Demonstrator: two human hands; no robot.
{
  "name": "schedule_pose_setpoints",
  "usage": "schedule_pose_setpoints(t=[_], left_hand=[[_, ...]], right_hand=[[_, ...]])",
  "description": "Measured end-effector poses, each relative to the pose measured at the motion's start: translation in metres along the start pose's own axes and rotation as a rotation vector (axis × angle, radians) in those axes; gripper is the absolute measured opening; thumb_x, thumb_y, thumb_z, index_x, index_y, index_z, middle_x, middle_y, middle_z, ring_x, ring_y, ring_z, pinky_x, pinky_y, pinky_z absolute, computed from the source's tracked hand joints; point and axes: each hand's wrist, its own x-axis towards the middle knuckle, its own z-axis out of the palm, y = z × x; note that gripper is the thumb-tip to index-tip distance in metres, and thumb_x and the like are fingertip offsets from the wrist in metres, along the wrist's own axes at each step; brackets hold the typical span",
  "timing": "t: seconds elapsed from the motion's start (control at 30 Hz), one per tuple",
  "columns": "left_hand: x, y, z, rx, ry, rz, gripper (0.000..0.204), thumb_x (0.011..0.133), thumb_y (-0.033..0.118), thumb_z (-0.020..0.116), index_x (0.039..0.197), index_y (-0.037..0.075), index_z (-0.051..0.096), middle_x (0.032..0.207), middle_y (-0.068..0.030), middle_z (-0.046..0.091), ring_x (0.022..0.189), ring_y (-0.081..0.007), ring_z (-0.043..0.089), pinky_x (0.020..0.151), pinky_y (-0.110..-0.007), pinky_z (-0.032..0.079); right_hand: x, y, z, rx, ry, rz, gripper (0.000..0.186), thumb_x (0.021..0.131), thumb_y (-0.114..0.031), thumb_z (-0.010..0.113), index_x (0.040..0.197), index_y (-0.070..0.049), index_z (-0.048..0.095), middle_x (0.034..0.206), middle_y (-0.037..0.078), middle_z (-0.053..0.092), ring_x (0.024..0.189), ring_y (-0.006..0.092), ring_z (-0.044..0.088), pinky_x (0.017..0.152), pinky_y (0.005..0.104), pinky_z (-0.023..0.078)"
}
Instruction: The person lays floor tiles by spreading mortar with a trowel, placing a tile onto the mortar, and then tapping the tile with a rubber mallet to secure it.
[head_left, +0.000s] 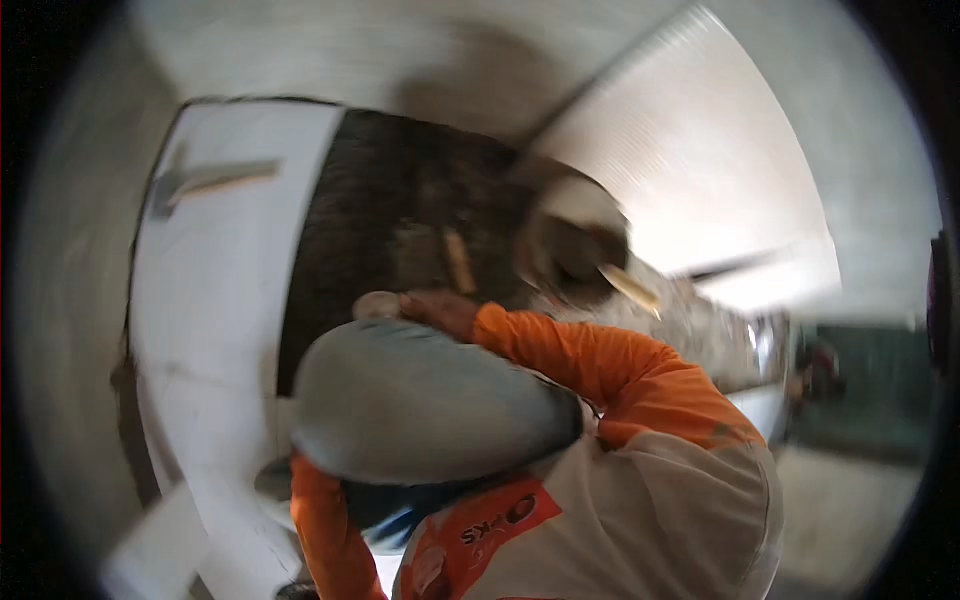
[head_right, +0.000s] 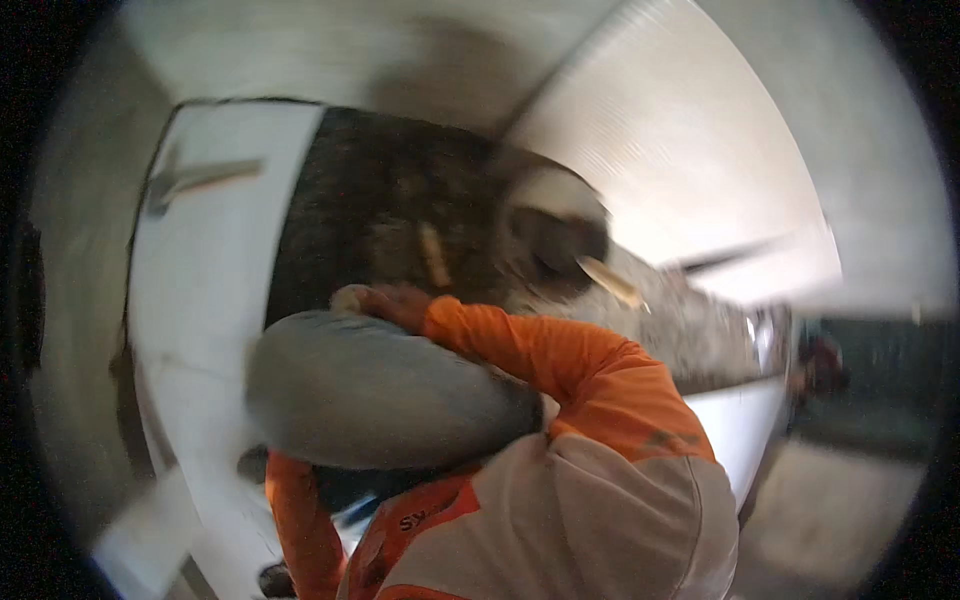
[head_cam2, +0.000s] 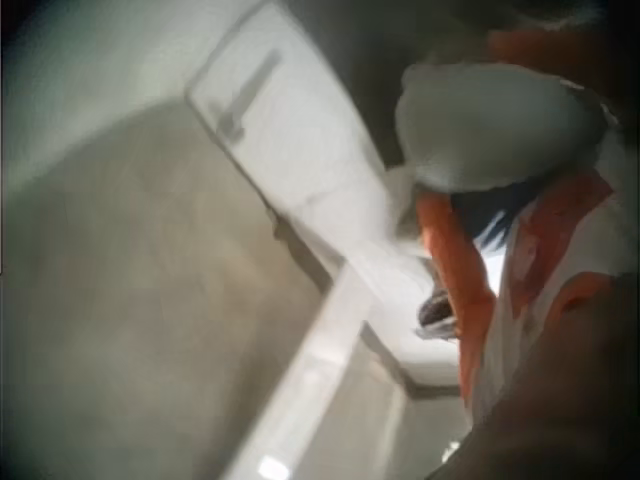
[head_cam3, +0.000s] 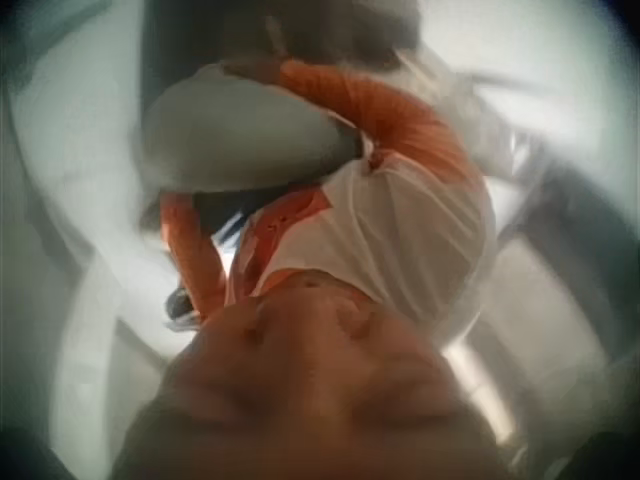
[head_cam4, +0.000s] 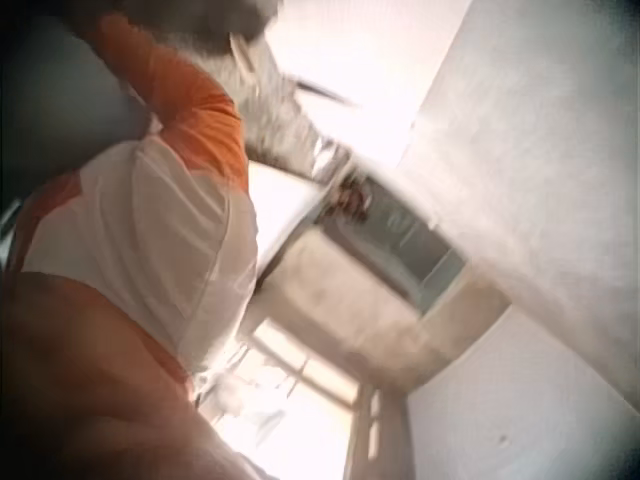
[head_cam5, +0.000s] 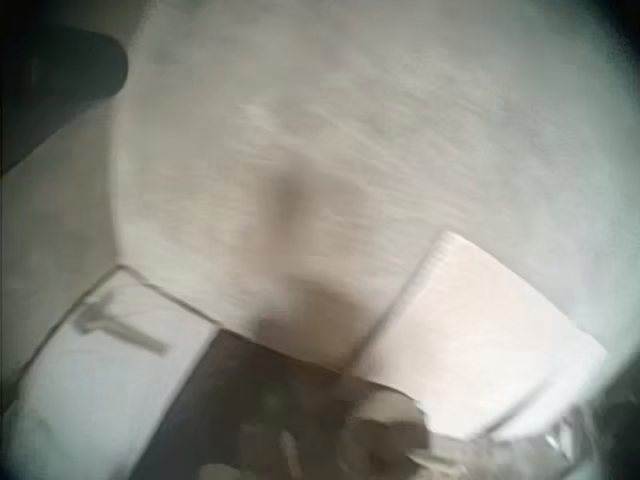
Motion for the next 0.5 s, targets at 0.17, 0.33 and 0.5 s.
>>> schedule_pose_setpoints(t=[0.17, 0.33, 0.5], left_hand=[[-0.051, -0.071, 0.042, 0.524, 0.309, 0.654, 0.050, 0.089, 0.032, 0.050, 0.131, 0.006, 0.042, 0.124, -0.0174, 0.052, 0.117, -0.0370, 0.045, 0.100, -0.045, 0.035], [-0.068, -0.088, 0.005, 0.303, 0.110, 0.620, 0.041, 0.086, 0.033, 0.055, 0.118, 0.007, 0.054, 0.120, -0.0165, 0.055, 0.112, -0.0326, 0.051, 0.098, -0.046, 0.037], [-0.076, -0.136, 0.013, -0.052, 0.317, 0.221, 0.044, 0.087, 0.033, 0.054, 0.120, 0.005, 0.052, 0.121, -0.0152, 0.054, 0.114, -0.0324, 0.049, 0.099, -0.042, 0.036]], right_hand=[[-0.186, 0.122, -0.006, -0.013, -0.019, 0.160, 0.061, 0.091, -0.054, 0.041, 0.123, -0.004, 0.054, 0.127, 0.020, 0.051, 0.116, 0.0272, 0.048, 0.100, 0.0376, 0.035], [-0.277, 0.220, -0.095, -1.085, 0.623, 0.063, 0.008, 0.078, -0.013, 0.060, 0.072, -0.009, 0.063, 0.067, 0.010, 0.063, 0.062, 0.0245, 0.063, 0.059, 0.0365, 0.050], [-0.309, 0.218, -0.166, -0.503, 1.545, 0.162, 0.014, 0.082, -0.011, 0.052, 0.093, -0.003, 0.057, 0.089, 0.016, 0.062, 0.082, 0.0329, 0.061, 0.074, 0.0399, 0.049]])
